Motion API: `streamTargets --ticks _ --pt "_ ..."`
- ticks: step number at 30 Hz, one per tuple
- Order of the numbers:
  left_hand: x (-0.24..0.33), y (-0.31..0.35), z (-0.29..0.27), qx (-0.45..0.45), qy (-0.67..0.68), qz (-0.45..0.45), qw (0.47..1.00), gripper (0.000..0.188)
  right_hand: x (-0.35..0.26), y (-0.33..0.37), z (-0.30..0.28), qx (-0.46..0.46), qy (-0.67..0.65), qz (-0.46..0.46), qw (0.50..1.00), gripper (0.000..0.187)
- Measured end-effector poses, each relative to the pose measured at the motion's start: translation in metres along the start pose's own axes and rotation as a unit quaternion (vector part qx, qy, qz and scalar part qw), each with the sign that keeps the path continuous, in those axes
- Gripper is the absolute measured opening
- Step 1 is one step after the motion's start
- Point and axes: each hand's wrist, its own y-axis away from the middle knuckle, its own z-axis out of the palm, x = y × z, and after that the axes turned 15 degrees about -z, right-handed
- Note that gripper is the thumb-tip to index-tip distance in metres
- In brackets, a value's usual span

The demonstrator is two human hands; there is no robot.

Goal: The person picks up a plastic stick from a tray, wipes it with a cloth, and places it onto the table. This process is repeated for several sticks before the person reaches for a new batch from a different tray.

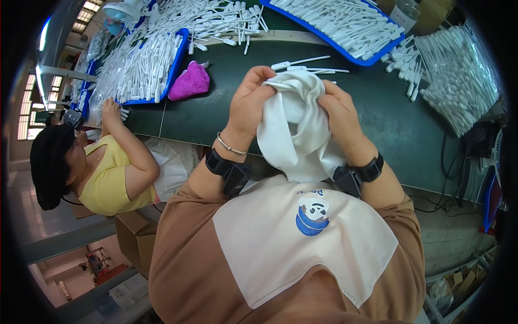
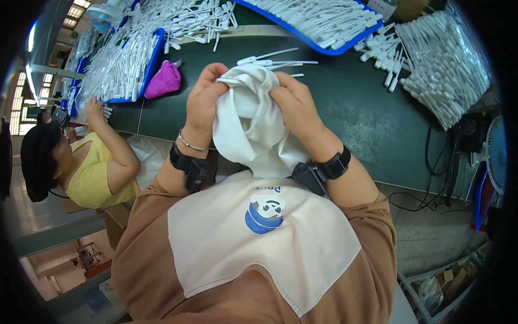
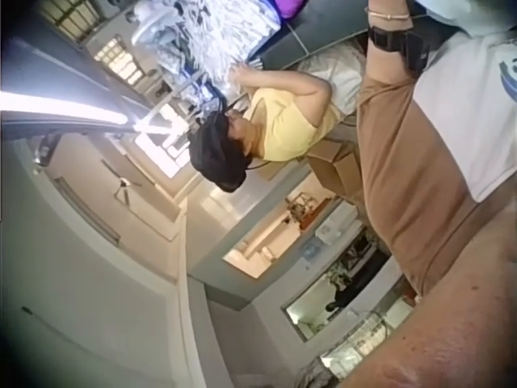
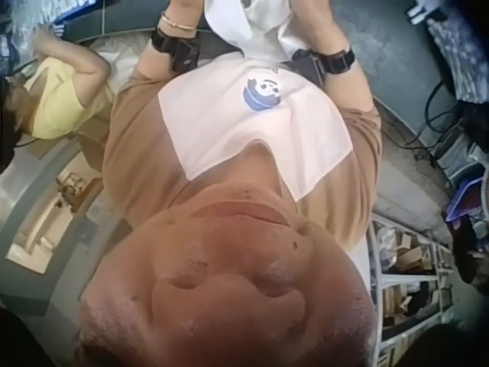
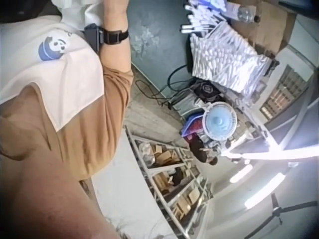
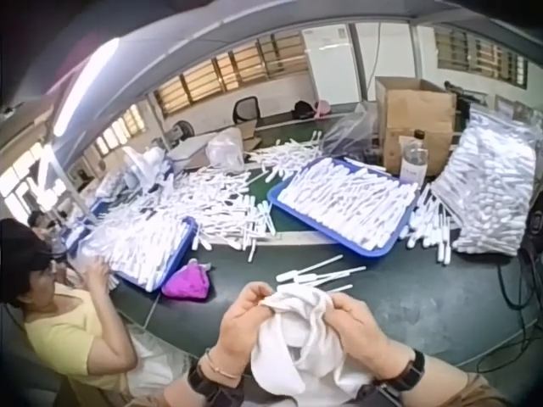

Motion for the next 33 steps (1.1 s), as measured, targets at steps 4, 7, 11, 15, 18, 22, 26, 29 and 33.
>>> streamTargets --ticks 4,7,11,15,18,22,26,29,33 --pt "-0.006 -0.013 -0.012 -0.068 0.082 -0.073 0.992 0.018 -0.007 0.003 0.009 0.012 0.107 -0.040 0.993 0.026" --pt "-0.019 -0.017 -0.017 -0.006 -0.255 0.009 0.967 0.016 -0.011 0.001 -0.005 -0.031 0.148 -0.011 0.988 0.021" --pt "-0.019 -0.020 -0.015 0.015 -0.561 0.197 0.804 0.016 -0.009 -0.001 -0.003 -0.022 -0.054 0.045 0.997 0.022" --pt "0.015 -0.030 -0.030 -0.031 -0.615 0.146 0.774 0.016 -0.004 -0.006 -0.006 -0.008 -0.075 0.152 0.985 0.023" --pt "0.053 -0.065 -0.073 0.187 -0.466 -0.007 0.865 0.023 -0.001 -0.006 0.000 -0.022 -0.024 0.147 0.989 0.025" --pt "0.079 -0.132 -0.138 0.418 -0.725 -0.037 0.546 0.035 -0.008 -0.004 0.009 -0.078 0.055 0.127 0.987 0.029" --pt "0.087 -0.146 -0.137 0.405 -0.707 -0.121 0.567 0.039 -0.006 -0.007 0.008 -0.093 0.083 0.120 0.985 0.033" --pt "0.090 -0.137 -0.137 0.365 -0.673 -0.179 0.618 0.038 -0.003 -0.005 0.006 -0.080 0.082 0.120 0.986 0.034" --pt "0.083 -0.090 -0.136 0.334 -0.544 -0.238 0.732 0.032 -0.002 -0.007 0.005 -0.052 0.063 0.114 0.990 0.032"
